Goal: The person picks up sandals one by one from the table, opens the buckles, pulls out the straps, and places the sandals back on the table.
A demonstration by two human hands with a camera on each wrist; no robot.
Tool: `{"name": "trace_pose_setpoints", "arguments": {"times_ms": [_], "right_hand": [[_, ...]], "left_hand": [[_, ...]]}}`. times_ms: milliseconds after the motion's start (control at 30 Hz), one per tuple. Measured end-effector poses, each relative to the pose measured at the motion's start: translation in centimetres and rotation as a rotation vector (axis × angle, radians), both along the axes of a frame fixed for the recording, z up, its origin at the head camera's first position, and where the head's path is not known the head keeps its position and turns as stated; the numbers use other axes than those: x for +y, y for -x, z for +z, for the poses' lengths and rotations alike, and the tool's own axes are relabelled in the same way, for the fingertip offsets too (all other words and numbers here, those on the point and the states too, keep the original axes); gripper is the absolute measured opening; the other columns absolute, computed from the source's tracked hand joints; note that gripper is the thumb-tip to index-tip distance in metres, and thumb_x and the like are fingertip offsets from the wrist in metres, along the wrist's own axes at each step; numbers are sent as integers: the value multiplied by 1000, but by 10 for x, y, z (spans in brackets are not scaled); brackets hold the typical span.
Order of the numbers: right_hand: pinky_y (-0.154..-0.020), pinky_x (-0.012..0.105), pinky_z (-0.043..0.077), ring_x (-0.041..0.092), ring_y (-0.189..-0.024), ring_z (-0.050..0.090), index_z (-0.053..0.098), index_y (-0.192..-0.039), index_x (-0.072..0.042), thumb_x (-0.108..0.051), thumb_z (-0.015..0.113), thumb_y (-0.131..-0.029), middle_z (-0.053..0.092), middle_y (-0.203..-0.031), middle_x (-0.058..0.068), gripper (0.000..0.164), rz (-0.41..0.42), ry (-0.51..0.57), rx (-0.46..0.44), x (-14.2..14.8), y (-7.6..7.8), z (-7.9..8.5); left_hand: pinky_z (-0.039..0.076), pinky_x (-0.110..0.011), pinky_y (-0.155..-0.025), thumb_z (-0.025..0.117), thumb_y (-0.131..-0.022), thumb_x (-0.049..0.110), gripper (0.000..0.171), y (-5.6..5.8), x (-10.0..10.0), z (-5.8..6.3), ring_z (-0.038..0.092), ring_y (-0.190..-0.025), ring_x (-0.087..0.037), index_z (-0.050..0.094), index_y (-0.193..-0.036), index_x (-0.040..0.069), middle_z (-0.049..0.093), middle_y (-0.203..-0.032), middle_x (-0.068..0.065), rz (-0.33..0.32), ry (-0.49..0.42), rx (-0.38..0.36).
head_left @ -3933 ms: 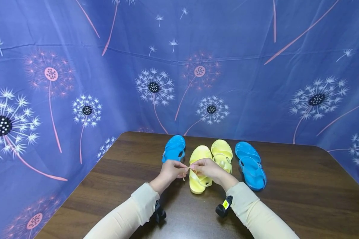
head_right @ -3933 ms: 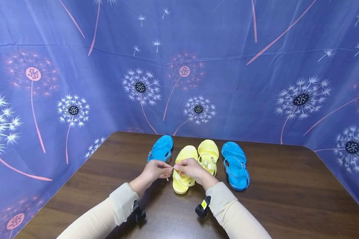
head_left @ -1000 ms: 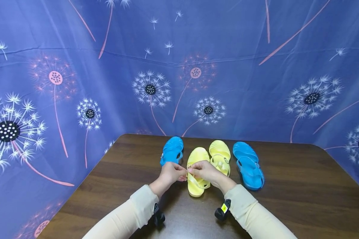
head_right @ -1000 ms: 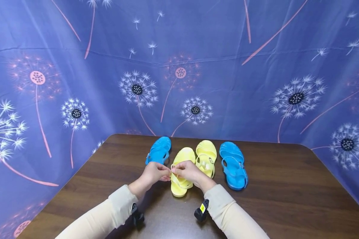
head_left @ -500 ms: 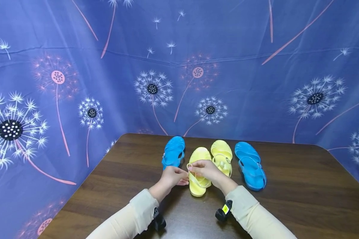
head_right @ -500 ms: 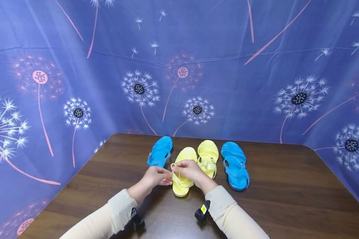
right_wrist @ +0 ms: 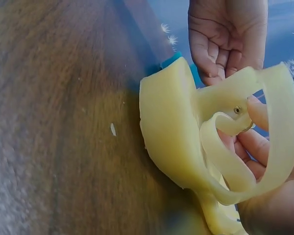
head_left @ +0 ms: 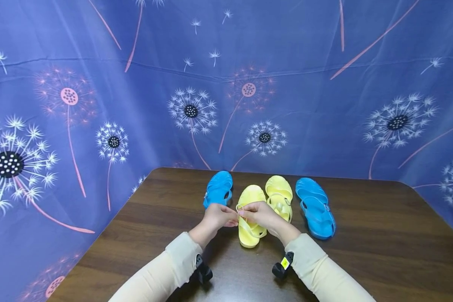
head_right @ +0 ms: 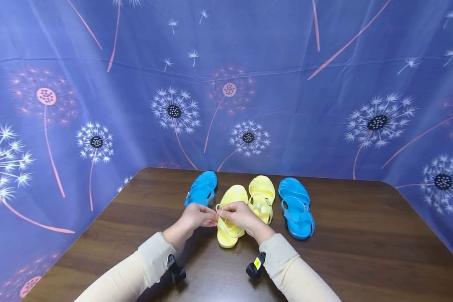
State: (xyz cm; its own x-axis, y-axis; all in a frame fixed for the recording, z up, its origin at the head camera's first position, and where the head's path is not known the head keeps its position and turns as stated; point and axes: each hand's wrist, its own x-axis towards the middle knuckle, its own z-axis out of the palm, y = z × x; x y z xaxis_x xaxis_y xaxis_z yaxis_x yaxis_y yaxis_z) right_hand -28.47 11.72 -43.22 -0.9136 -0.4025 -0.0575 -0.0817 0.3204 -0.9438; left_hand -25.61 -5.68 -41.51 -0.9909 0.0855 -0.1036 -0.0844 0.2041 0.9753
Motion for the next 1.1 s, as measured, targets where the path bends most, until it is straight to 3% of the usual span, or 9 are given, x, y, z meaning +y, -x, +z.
{"name": "trace_pose_setpoints", "arguments": {"times_ms": [167,367,500,767,967,1100], "right_hand": [[-83,32,54,13,-91,62,67,-111,4,-20,62,-95,69,-103,8,30,16,-14,-40,0,1,4],[-86,37,55,16,-93,63,68,-110,1,-22,65,-93,69,-101,7,28,-81,35,-86,-6,0,12],[-85,40,56,16,-91,64,68,-111,0,-23,65,-93,69,-98,7,29,-104,38,-90,-10,0,16],[-75,35,57,17,-84,62,73,-97,-5,-23,66,-93,67,-88,4,20,-57,-114,-67,-17,5,20],[-65,27,52,16,-79,60,73,-92,-4,-19,66,-92,68,-87,5,16,-129,-127,-26,-24,1,23],[-65,26,52,15,-78,60,73,-95,-2,-18,65,-93,68,-91,6,18,-192,-69,-62,-28,-2,23]], "left_hand": [[60,-39,-73,69,-82,-3,15,0,0,4,69,-62,-17,69,-90,-15,70,-71,-14,-5,6,-40],[60,-35,-74,72,-84,6,22,3,1,13,73,-73,-25,67,-96,-11,72,-84,-18,-22,69,-109],[60,-35,-74,74,-83,5,22,3,3,13,73,-74,-26,66,-95,-12,69,-84,-15,-3,80,-86],[60,-36,-70,73,-82,-1,16,-2,2,3,70,-67,-21,68,-90,-14,70,-81,-16,40,49,-39],[60,-34,-68,74,-81,1,17,-4,2,4,70,-64,-21,69,-87,-14,69,-78,-14,48,44,-15],[60,-33,-66,74,-81,1,16,-4,3,1,68,-61,-17,71,-86,-13,71,-76,-15,59,48,-9]]}}
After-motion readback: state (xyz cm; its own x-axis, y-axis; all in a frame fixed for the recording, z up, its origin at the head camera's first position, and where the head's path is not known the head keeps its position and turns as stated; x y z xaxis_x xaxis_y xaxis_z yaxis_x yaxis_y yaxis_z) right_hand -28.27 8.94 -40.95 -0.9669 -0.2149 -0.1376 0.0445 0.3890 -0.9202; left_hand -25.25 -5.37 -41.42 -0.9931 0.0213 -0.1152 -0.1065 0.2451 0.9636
